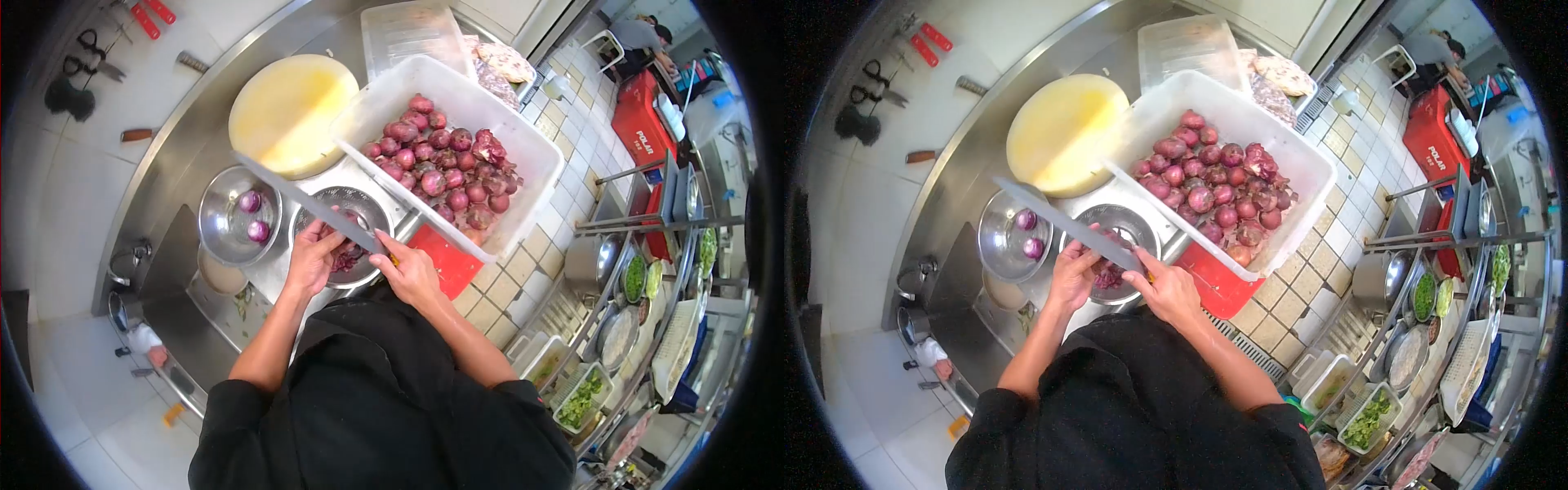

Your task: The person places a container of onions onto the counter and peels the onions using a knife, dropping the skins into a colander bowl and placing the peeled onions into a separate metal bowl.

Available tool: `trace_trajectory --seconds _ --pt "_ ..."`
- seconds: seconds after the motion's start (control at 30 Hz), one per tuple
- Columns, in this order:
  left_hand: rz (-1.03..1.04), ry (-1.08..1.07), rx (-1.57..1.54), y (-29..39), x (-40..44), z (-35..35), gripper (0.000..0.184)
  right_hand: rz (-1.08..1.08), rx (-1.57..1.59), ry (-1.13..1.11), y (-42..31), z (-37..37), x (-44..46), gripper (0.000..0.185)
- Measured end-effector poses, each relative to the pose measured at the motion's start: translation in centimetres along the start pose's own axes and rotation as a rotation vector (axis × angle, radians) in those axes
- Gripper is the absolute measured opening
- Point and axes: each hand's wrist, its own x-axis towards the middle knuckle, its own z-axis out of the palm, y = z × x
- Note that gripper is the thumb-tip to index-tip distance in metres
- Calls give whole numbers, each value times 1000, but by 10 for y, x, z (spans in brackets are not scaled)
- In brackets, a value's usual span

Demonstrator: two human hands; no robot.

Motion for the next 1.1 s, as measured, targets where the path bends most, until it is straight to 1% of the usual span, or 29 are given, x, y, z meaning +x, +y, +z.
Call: trace_trajectory --seconds 0.13,0.17,0.27,0.37,0.47,0.57,0.67,0.77,0.87,0.97,1.07,1.1 --pt "0 89 54 -2 -18 -11 54 -95 -138 -11 -9 27 4 67" --pt "-17 138 55 -2 -23 -12 51 -104 -135 -31 -8 32 5 67" --pt "43 150 13 -9 -30 -25 45 -108 -149 -52 -14 43 2 66" --pt "52 117 28 -13 -35 -39 39 -143 -170 -37 -8 56 -1 65" --pt "68 137 33 -18 -45 -46 34 -261 -161 13 5 63 -5 64" --pt "16 118 37 -13 -49 -55 32 -125 -214 -88 19 56 -10 58" --pt "18 50 85 -16 -53 -61 29 -144 -206 -90 33 56 -17 58" --pt "-16 57 40 -18 -57 -56 36 -117 -244 -106 31 53 -23 58" --pt "50 141 54 -29 -49 -57 45 -106 -202 -86 16 53 -25 60" --pt "61 194 41 -31 -42 -52 52 -130 -215 -47 4 58 -18 60" --pt "127 192 60 -36 -39 -57 47 -163 -239 -6 6 64 -13 60" --pt "125 199 25 -35 -41 -57 46 -156 -242 -14 9 65 -14 60"
